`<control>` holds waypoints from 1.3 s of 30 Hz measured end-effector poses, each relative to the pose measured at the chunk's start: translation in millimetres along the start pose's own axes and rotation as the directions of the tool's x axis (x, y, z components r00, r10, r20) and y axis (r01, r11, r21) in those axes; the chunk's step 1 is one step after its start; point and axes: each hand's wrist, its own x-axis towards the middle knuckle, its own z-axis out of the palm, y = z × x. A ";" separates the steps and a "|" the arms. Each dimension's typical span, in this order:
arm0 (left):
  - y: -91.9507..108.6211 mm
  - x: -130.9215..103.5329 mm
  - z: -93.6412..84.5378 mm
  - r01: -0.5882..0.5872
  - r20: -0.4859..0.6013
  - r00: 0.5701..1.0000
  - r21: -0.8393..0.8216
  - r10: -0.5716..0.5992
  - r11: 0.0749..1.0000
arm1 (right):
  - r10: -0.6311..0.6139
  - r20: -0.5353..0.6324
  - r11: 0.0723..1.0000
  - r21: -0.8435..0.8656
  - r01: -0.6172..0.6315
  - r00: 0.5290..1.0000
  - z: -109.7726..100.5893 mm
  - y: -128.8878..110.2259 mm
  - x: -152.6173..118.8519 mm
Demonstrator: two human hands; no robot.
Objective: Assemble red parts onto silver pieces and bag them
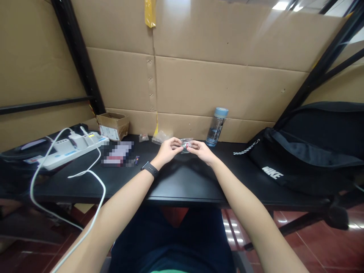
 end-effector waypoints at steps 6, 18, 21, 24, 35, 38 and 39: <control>-1.6 2.3 -3.2 0.010 -0.044 0.999 0.047 -0.008 0.999 | 0.008 -0.041 0.994 -0.108 -0.012 0.999 -1.7 3.6 0.9; -2.1 5.5 -13.0 -0.033 -0.102 0.993 0.264 0.062 0.964 | -0.012 -0.091 0.969 -0.246 -0.011 0.996 -5.6 0.8 1.5; 3.6 8.3 -32.5 -0.022 -0.196 0.973 0.454 0.123 0.891 | -0.028 -0.098 0.961 -0.278 0.000 0.995 -8.1 2.7 1.9; 11.6 10.9 -67.7 0.078 -0.366 0.907 0.630 0.207 0.772 | -0.045 -0.095 0.952 -0.307 0.014 0.994 -10.1 4.5 2.2; -11.4 51.2 -150.1 0.312 -0.313 0.945 0.950 0.099 0.029 | -0.067 -0.069 0.938 -0.345 0.039 0.995 -13.4 4.9 2.2; -25.1 59.3 -146.0 0.305 -0.304 0.952 0.951 0.012 -0.061 | -0.058 -0.075 0.939 -0.341 0.030 0.995 -16.0 4.4 1.4; -29.1 60.7 -144.4 0.305 -0.306 0.952 0.950 -0.005 -0.072 | -0.056 -0.074 0.942 -0.333 0.028 0.996 -16.6 4.0 1.1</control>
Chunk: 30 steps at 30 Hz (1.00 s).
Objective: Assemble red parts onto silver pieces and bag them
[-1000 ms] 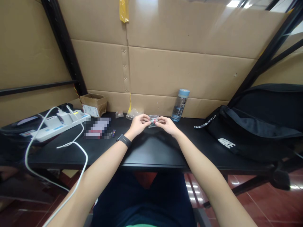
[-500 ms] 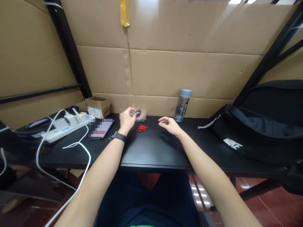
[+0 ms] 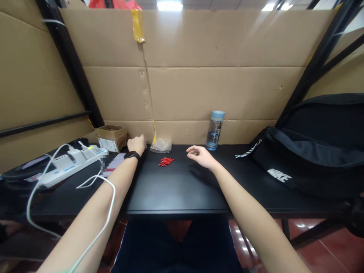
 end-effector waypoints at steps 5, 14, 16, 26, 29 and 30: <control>6.8 1.8 13.4 0.015 0.033 0.999 -0.021 -0.015 1.000 | 0.009 0.020 1.000 -0.016 -0.009 1.000 -0.7 -3.8 -1.2; 26.3 -15.1 7.4 -0.218 -0.106 0.975 -0.306 0.195 0.927 | -0.029 -0.052 0.933 -0.359 0.009 0.998 -33.5 1.3 -4.2; 37.2 -22.9 3.1 -0.316 -0.113 0.949 -0.346 0.295 0.883 | -0.032 -0.073 0.891 -0.454 -0.004 0.997 -47.4 7.1 -7.3; 63.7 -55.2 -23.6 -0.508 -0.195 0.840 -0.609 0.506 0.609 | 0.173 0.085 0.860 -0.498 -0.109 0.981 -65.5 33.2 -10.5; 61.4 -62.7 -28.6 -0.560 -0.157 0.772 -0.626 0.616 0.542 | 0.176 0.087 0.868 -0.484 -0.113 0.981 -63.1 35.5 -9.0; 60.3 -64.0 -29.2 -0.577 -0.131 0.748 -0.613 0.651 0.539 | 0.177 0.092 0.868 -0.485 -0.111 0.980 -62.8 35.6 -8.8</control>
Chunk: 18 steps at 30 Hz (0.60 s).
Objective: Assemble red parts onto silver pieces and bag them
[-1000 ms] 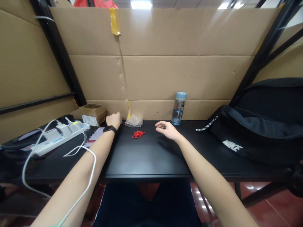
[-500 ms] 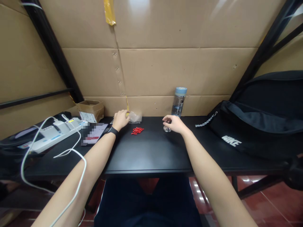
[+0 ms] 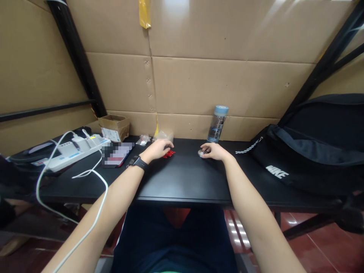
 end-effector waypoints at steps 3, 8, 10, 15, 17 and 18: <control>-2.8 -3.3 -3.1 -0.010 0.084 0.996 0.014 0.009 1.000 | -0.007 0.010 1.000 0.002 0.007 1.000 -0.6 -0.4 -0.5; -12.0 -8.7 -12.2 0.079 0.063 0.995 -0.090 -0.073 0.993 | -0.019 -0.018 1.000 0.005 0.019 1.000 -1.8 -0.1 -1.5; -14.6 -10.7 -14.1 0.105 0.102 0.990 -0.119 -0.093 0.987 | -0.027 -0.030 1.000 0.010 0.027 0.999 -1.4 -0.2 -1.3; -22.2 -12.7 -12.2 0.095 0.116 0.991 -0.215 -0.071 0.972 | -0.028 -0.053 1.000 -0.011 0.027 0.998 -0.8 -1.9 -1.7; -25.5 -13.2 -10.7 0.092 0.115 0.991 -0.225 -0.068 0.970 | -0.026 -0.052 0.999 -0.035 0.024 0.998 -0.4 -2.4 -2.0; -26.8 -13.3 -10.0 0.094 0.120 0.990 -0.224 -0.069 0.970 | -0.028 -0.055 0.999 -0.048 0.026 0.998 0.1 -2.5 -2.0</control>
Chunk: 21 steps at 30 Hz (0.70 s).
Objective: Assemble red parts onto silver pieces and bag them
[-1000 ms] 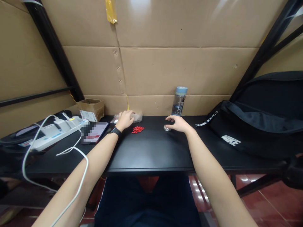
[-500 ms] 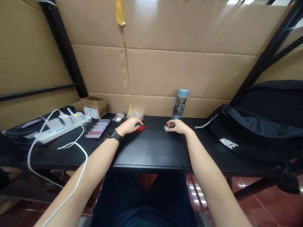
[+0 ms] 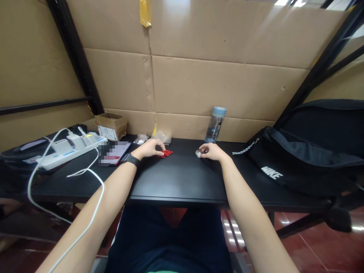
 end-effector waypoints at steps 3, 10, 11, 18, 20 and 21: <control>-1.8 0.6 1.7 0.002 0.013 1.000 0.006 -0.002 1.000 | -0.015 -0.009 0.999 -0.028 0.015 1.000 2.6 0.1 0.8; 5.4 2.8 3.8 -0.003 -0.023 1.000 0.049 0.004 0.999 | -0.029 0.039 1.000 0.013 0.029 0.999 6.7 0.9 3.5; 6.8 2.6 3.1 -0.002 -0.031 0.999 0.054 0.004 0.999 | -0.029 0.035 0.999 0.021 0.029 0.999 6.2 0.8 3.2; 19.6 2.1 0.4 0.053 -0.151 0.987 0.023 -0.049 0.998 | -0.005 0.042 0.998 0.057 0.003 0.999 0.8 -3.4 -0.4; 23.8 3.4 1.8 0.095 -0.216 0.972 0.010 -0.090 0.995 | -0.003 0.039 0.998 0.068 0.001 0.999 0.1 -4.0 -0.9; 25.8 4.2 2.7 0.109 -0.249 0.963 0.004 -0.105 0.994 | -0.004 0.038 0.997 0.074 0.001 0.999 -0.3 -3.9 -1.1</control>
